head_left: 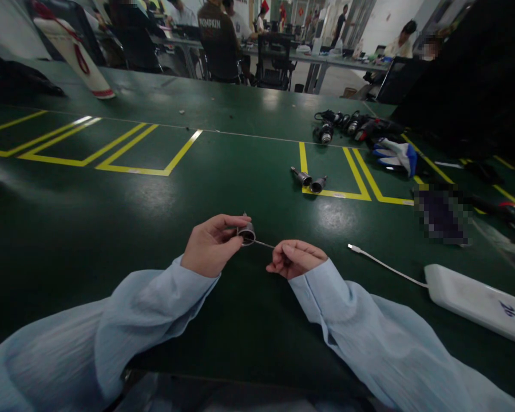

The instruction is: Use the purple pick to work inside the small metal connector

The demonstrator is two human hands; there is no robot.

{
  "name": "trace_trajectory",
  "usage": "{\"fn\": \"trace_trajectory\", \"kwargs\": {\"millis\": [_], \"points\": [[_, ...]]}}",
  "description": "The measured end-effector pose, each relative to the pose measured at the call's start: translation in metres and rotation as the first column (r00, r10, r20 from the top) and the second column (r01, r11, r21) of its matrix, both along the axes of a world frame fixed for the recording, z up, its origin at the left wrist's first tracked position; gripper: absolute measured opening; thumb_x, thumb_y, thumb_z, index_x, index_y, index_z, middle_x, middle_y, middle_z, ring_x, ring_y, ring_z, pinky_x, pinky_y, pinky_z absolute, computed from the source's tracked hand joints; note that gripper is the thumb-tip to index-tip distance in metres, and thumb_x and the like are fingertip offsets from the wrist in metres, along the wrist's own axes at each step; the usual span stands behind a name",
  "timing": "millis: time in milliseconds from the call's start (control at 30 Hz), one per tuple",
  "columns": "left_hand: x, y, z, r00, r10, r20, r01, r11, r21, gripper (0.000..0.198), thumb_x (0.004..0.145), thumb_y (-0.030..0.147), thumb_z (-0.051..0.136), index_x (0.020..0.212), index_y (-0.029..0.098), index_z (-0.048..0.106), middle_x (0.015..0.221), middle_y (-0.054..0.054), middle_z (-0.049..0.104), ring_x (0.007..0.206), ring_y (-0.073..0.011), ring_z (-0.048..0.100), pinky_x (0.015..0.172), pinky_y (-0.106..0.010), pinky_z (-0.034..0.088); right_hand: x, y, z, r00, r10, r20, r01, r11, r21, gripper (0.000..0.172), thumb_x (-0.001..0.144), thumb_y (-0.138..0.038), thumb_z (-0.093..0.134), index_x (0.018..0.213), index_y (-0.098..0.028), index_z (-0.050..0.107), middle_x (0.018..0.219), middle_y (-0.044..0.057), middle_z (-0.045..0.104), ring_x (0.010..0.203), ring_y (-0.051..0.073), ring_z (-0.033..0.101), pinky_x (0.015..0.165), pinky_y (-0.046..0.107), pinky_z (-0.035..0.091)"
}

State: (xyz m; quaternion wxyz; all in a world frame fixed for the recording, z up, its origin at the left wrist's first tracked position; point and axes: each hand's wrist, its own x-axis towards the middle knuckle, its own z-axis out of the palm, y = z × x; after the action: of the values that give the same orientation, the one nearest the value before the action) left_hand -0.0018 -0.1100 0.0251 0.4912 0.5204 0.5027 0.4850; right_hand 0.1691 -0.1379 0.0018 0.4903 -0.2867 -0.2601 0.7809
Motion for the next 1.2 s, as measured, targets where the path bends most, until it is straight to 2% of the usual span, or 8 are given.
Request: {"fn": "trace_trajectory", "kwargs": {"millis": [367,633,733,833,900,967,1100,1200], "points": [[-0.003,-0.001,-0.006,0.992,-0.099,-0.083,0.104,0.993,0.054,0.017,0.059,0.010,0.060,0.076,0.011,0.060,0.100,-0.009,0.065,0.089,-0.0218,0.063,0.085,-0.039,0.050,0.006,0.000,0.012,0.977,0.009,0.214,-0.012,1.000,0.012,0.018,0.061,-0.029,0.074,0.068,-0.013,0.069,0.058,0.001,0.065,0.055,0.009,0.061,0.060,0.023,0.054],[0.001,-0.007,-0.001,0.981,-0.117,-0.157,0.129,0.989,0.072,0.016,0.059,0.011,0.059,0.074,0.011,0.062,0.101,-0.012,0.064,0.092,-0.0224,0.062,0.084,-0.036,0.051,0.004,-0.008,0.014,0.864,-0.115,0.491,-0.012,0.969,0.247,0.014,0.075,-0.026,0.060,0.072,-0.014,0.066,0.061,0.001,0.064,0.055,0.010,0.062,0.059,0.025,0.052],[0.000,-0.007,-0.002,0.984,-0.106,-0.144,0.117,0.991,0.072,0.016,0.059,0.011,0.059,0.074,0.011,0.062,0.100,-0.012,0.065,0.092,-0.0217,0.062,0.085,-0.035,0.050,0.002,-0.009,0.016,0.715,-0.279,0.642,-0.153,0.833,0.532,0.013,0.078,-0.020,0.054,0.072,-0.015,0.065,0.064,0.003,0.063,0.060,0.012,0.060,0.061,0.028,0.050],[0.000,-0.004,-0.003,0.989,-0.081,-0.122,0.086,0.995,0.041,0.017,0.058,0.011,0.060,0.075,0.011,0.062,0.099,-0.011,0.065,0.090,-0.0216,0.063,0.086,-0.037,0.050,0.000,-0.011,0.017,0.592,-0.509,0.625,-0.312,0.571,0.760,0.015,0.076,-0.014,0.049,0.071,-0.015,0.063,0.066,0.005,0.062,0.064,0.014,0.057,0.063,0.029,0.046],[0.000,-0.002,-0.003,0.991,-0.072,-0.109,0.073,0.997,0.005,0.017,0.057,0.011,0.062,0.074,0.012,0.062,0.097,-0.010,0.066,0.088,-0.0217,0.064,0.086,-0.038,0.050,-0.001,-0.011,0.017,0.581,-0.557,0.594,-0.330,0.505,0.797,0.015,0.076,-0.013,0.048,0.072,-0.015,0.063,0.066,0.006,0.061,0.064,0.015,0.057,0.063,0.030,0.045],[0.000,0.000,-0.001,0.995,-0.057,-0.083,0.055,0.998,-0.030,0.018,0.056,0.011,0.064,0.073,0.012,0.063,0.097,-0.009,0.066,0.088,-0.0214,0.064,0.086,-0.038,0.050,-0.001,-0.011,0.015,0.618,-0.505,0.603,-0.264,0.589,0.764,0.015,0.077,-0.015,0.050,0.072,-0.014,0.064,0.067,0.006,0.062,0.065,0.015,0.057,0.063,0.030,0.046],[-0.001,0.003,0.002,1.000,-0.001,-0.001,0.001,0.998,-0.069,0.022,0.054,0.013,0.068,0.074,0.012,0.063,0.096,-0.008,0.067,0.090,-0.0214,0.063,0.086,-0.039,0.049,0.001,-0.006,0.008,0.844,-0.224,0.487,-0.016,0.898,0.440,0.013,0.078,-0.025,0.057,0.074,-0.016,0.066,0.065,0.002,0.063,0.061,0.012,0.061,0.063,0.028,0.050],[-0.002,0.003,0.005,0.999,0.022,0.039,-0.018,0.995,-0.096,0.023,0.055,0.015,0.070,0.077,0.012,0.064,0.097,-0.008,0.067,0.088,-0.0207,0.063,0.084,-0.038,0.051,0.002,-0.003,0.002,0.937,-0.126,0.327,0.031,0.959,0.282,0.013,0.073,-0.029,0.064,0.074,-0.016,0.067,0.066,0.001,0.065,0.063,0.012,0.064,0.065,0.028,0.053]]}}
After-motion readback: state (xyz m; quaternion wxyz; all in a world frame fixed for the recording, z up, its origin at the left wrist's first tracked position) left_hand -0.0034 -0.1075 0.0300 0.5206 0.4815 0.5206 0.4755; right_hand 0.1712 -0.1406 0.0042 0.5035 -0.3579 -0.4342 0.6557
